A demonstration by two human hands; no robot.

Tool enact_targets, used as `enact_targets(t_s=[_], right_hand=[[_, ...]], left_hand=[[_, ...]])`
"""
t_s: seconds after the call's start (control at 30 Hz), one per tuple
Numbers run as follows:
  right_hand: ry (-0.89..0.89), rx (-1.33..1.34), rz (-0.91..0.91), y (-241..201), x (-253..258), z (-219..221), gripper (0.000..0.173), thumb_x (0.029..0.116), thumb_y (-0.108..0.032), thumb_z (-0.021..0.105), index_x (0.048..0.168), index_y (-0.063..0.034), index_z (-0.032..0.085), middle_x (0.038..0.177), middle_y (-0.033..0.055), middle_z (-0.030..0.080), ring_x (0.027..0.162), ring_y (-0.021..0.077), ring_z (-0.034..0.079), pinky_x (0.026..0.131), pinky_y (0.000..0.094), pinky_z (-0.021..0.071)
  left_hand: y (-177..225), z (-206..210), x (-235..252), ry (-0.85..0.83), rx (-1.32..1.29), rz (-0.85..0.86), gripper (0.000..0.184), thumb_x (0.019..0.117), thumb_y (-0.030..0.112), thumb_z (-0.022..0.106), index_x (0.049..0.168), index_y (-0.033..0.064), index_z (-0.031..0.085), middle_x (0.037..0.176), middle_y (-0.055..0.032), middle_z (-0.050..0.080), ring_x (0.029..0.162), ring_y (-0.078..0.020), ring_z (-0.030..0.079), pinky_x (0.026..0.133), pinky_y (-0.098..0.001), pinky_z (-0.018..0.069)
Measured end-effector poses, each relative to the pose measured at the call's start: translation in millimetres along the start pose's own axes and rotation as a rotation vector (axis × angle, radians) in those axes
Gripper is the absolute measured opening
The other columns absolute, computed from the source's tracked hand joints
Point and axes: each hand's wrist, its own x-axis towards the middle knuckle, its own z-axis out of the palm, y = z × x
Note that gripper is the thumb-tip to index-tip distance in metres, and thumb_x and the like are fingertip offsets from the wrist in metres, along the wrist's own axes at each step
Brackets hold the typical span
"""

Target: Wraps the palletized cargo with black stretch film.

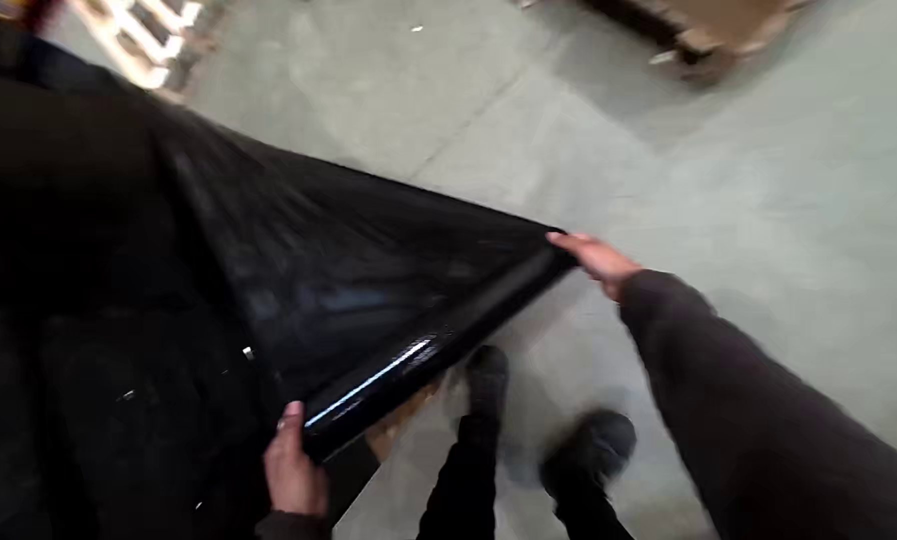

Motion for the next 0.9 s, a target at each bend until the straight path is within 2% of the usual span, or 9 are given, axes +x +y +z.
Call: enact_targets(t_s=[0.2, 0.3, 0.37, 0.47, 0.53, 0.6, 0.7, 0.77, 0.9], right_hand=[[0.064, 0.105, 0.096, 100.5, 8.8, 17.0, 0.067, 0.0998, -0.058, 0.055, 0.149, -0.0124, 0.047, 0.145, 0.0209, 0.053, 0.131, 0.0376, 0.048, 0.097, 0.0628, 0.0386], [0.06, 0.185, 0.111, 170.5, 18.4, 29.5, 0.07, 0.0991, -0.06, 0.055, 0.152, -0.0157, 0.043, 0.15, 0.0202, 0.049, 0.135, 0.0392, 0.046, 0.1, 0.0649, 0.038], [0.049, 0.259, 0.158, 218.9, 25.5, 42.8, 0.067, 0.0995, -0.058, 0.055, 0.153, -0.0196, 0.041, 0.148, 0.018, 0.049, 0.128, 0.0348, 0.048, 0.097, 0.0589, 0.0387], [0.057, 0.314, 0.242, 306.8, 19.0, 86.3, 0.06, 0.0998, -0.057, 0.055, 0.145, -0.0197, 0.046, 0.136, 0.0163, 0.054, 0.113, 0.0293, 0.051, 0.087, 0.0516, 0.0409], [0.051, 0.34, 0.314, 367.9, 0.0, 118.5, 0.062, 0.1005, -0.056, 0.055, 0.149, -0.0179, 0.046, 0.144, 0.0195, 0.051, 0.125, 0.0348, 0.05, 0.095, 0.058, 0.0412], [0.068, 0.339, 0.374, 421.6, -26.3, 152.6, 0.062, 0.1013, -0.055, 0.054, 0.149, -0.0153, 0.046, 0.144, 0.0211, 0.052, 0.125, 0.036, 0.051, 0.095, 0.0588, 0.0413], [0.103, 0.345, 0.409, 450.5, -55.0, 194.5, 0.065, 0.1024, -0.053, 0.055, 0.151, -0.0099, 0.045, 0.147, 0.0259, 0.049, 0.13, 0.0418, 0.048, 0.099, 0.0643, 0.039], [0.146, 0.373, 0.401, 451.7, -63.5, 214.3, 0.066, 0.1016, -0.053, 0.056, 0.149, -0.0088, 0.047, 0.145, 0.0266, 0.05, 0.128, 0.0422, 0.048, 0.099, 0.0639, 0.0384], [0.182, 0.442, 0.391, 471.5, -70.9, 235.6, 0.073, 0.0968, -0.063, 0.057, 0.151, -0.0156, 0.045, 0.148, 0.0247, 0.048, 0.133, 0.0434, 0.046, 0.1, 0.0664, 0.0376]], left_hand=[[-59.4, -6.1, -44.4, 0.067, 0.11, 0.125, 0.059, 0.1025, 0.038, 0.044, 0.139, -0.0074, 0.051, 0.119, -0.0125, 0.069, 0.106, -0.0101, 0.068, 0.095, -0.0322, 0.0566], [-96.3, 2.8, -67.3, 0.115, 0.146, 0.174, 0.057, 0.1005, 0.034, 0.047, 0.137, -0.0099, 0.05, 0.118, -0.0117, 0.067, 0.101, -0.006, 0.068, 0.093, -0.0267, 0.0569], [-121.7, 4.1, -80.9, 0.112, 0.199, 0.148, 0.057, 0.1004, 0.031, 0.047, 0.14, -0.0108, 0.046, 0.124, -0.0148, 0.064, 0.104, -0.0066, 0.066, 0.094, -0.0273, 0.0554], [-166.8, -15.3, -96.8, 0.094, 0.347, 0.113, 0.057, 0.0994, 0.028, 0.048, 0.139, -0.0124, 0.047, 0.127, -0.0201, 0.061, 0.106, -0.0106, 0.065, 0.095, -0.0304, 0.0543], [-196.6, -39.7, -101.5, 0.037, 0.429, 0.091, 0.054, 0.0996, 0.025, 0.05, 0.136, -0.0146, 0.048, 0.128, -0.0243, 0.058, 0.109, -0.0137, 0.064, 0.098, -0.0327, 0.0527], [-223.2, -68.1, -99.5, -0.014, 0.498, 0.08, 0.054, 0.0986, 0.023, 0.053, 0.135, -0.0167, 0.047, 0.125, -0.0246, 0.059, 0.107, -0.0117, 0.064, 0.097, -0.0303, 0.0524], [-243.1, -104.3, -79.1, -0.105, 0.544, 0.112, 0.06, 0.0972, 0.023, 0.057, 0.138, -0.0188, 0.043, 0.128, -0.0275, 0.058, 0.113, -0.0134, 0.062, 0.102, -0.0303, 0.0497], [-251.3, -123.9, -66.5, -0.175, 0.555, 0.192, 0.059, 0.097, 0.021, 0.058, 0.135, -0.0207, 0.042, 0.124, -0.0238, 0.06, 0.11, -0.0061, 0.062, 0.1, -0.025, 0.0502], [-277.1, -160.1, -48.2, -0.353, 0.464, 0.335, 0.075, 0.0929, 0.025, 0.065, 0.138, -0.0246, 0.031, 0.126, -0.0225, 0.057, 0.112, -0.0018, 0.061, 0.101, -0.0213, 0.0498]])
